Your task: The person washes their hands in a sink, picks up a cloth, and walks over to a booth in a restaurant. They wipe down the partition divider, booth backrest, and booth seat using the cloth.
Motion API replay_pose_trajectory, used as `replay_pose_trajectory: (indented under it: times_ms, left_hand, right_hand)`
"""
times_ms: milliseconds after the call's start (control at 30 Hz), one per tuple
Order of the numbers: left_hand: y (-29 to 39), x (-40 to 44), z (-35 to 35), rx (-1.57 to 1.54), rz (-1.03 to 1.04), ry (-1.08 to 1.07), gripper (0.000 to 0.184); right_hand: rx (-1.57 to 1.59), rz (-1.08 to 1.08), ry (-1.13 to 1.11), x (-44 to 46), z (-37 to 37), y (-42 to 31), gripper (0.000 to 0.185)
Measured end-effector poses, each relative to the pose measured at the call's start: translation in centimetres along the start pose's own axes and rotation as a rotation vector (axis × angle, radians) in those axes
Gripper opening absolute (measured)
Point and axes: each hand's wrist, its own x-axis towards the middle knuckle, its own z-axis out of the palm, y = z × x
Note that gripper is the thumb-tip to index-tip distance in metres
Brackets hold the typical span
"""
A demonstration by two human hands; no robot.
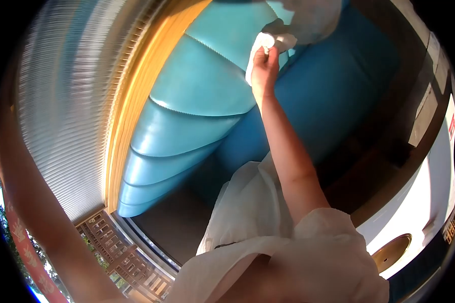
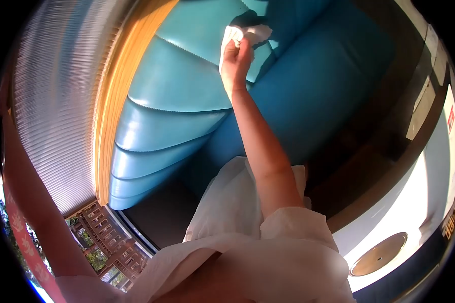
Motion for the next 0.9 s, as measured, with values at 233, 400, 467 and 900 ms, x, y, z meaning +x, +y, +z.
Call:
replay_pose_trajectory:
  times_ms: [233,400,467,900]
  left_hand:
    - [-0.2,2.8,0.9,-0.211,0.178,-0.108,0.062]
    - [3.1,2.0,2.8,-0.199,0.281,-0.004,0.067]
    - [3.6,1.9,2.7,-0.199,0.272,-0.012,0.067]
    - [6.9,-0.9,1.3,-0.141,0.087,-0.066,0.066]
  right_hand:
    - [-0.015,0.252,-0.434,-11.4,-2.7,-1.0,0.02]
    - [0.309,0.593,-0.411,-14.1,-11.1,-0.4,0.029]
    - [0.725,0.746,-0.52,-14.3,-14.1,-1.9,0.036]
    - [0.84,0.802,-0.434,-10.2,-14.8,-7.8,0.042]
